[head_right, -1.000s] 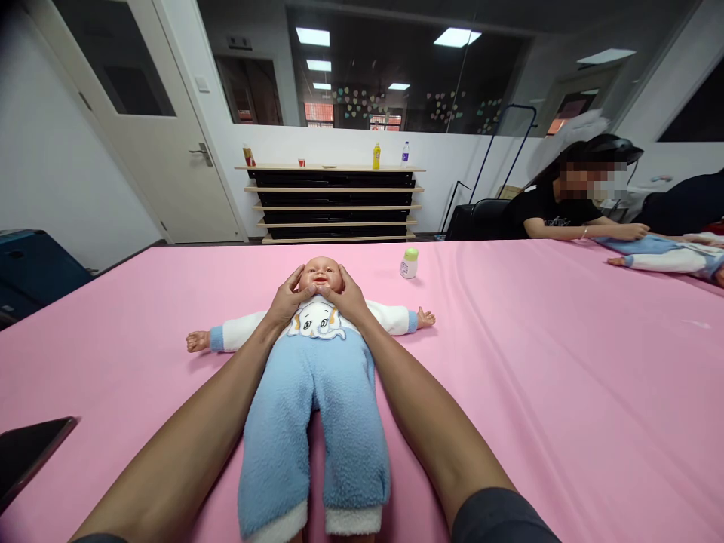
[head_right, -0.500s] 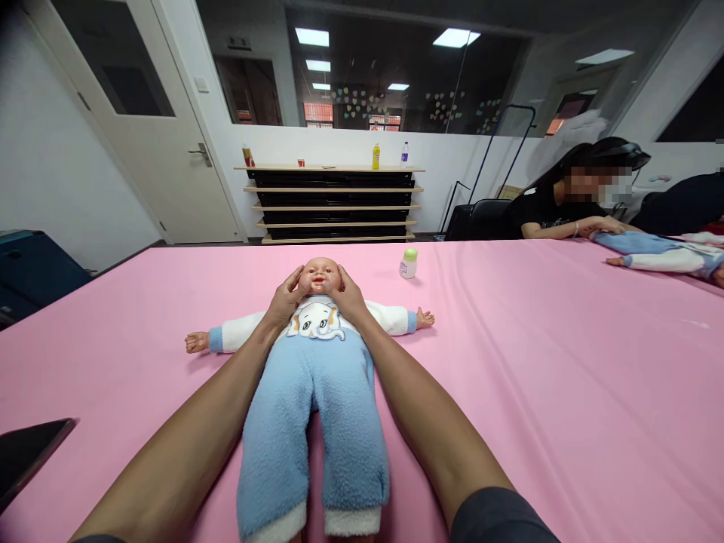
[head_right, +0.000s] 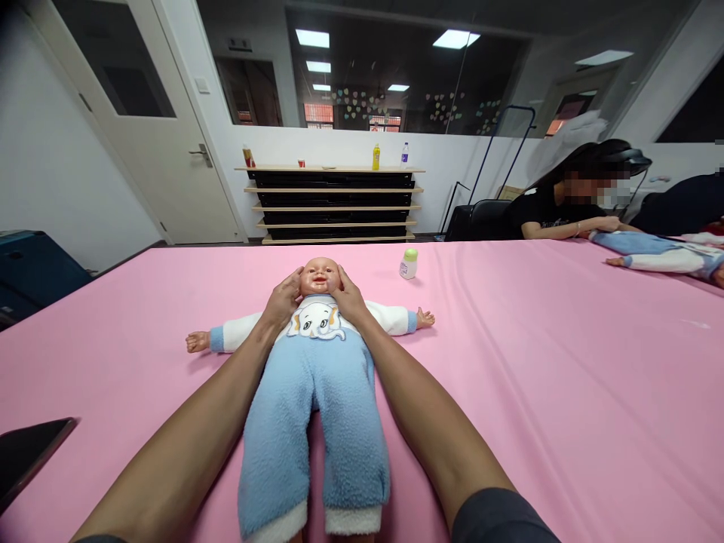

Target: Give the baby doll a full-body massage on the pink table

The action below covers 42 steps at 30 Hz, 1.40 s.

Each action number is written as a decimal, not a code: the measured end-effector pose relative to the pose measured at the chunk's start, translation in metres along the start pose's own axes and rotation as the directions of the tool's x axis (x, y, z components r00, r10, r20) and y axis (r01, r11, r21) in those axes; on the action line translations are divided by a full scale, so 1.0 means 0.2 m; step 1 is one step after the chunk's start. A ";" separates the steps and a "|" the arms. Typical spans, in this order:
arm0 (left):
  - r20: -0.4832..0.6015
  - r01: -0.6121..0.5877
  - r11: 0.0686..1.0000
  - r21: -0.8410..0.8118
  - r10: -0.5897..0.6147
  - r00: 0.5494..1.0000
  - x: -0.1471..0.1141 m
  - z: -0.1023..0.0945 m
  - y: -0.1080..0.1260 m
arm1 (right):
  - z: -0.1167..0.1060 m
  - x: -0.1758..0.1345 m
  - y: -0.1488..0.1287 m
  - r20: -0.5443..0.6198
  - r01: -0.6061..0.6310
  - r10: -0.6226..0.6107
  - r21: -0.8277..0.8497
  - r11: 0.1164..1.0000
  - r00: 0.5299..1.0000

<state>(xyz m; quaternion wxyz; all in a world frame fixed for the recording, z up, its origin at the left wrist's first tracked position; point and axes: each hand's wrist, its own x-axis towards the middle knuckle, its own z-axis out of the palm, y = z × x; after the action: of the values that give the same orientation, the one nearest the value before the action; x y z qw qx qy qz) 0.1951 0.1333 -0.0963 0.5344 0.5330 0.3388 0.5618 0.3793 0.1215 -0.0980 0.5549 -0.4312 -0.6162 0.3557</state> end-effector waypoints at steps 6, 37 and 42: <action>-0.010 -0.067 0.991 0.115 0.069 0.998 0.00 0.00 0.00 | 0.00 0.00 -0.01 -0.002 -0.007 0.007 -0.030 1.000 1.000; 0.031 -0.046 0.998 0.043 0.044 0.999 -0.01 -0.01 -0.01 | 0.00 0.00 0.01 0.022 0.017 -0.017 -0.005 1.000 1.000; 0.021 -0.062 0.998 0.012 0.062 0.998 0.01 -0.02 -0.04 | 0.00 0.01 0.03 0.019 -0.001 0.000 0.013 1.000 1.000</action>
<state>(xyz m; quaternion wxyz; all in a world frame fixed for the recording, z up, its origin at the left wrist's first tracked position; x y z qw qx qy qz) 0.1940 0.1370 -0.1045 0.5170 0.5523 0.3201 0.5703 0.3800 0.1254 -0.1031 0.5517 -0.4243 -0.6190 0.3639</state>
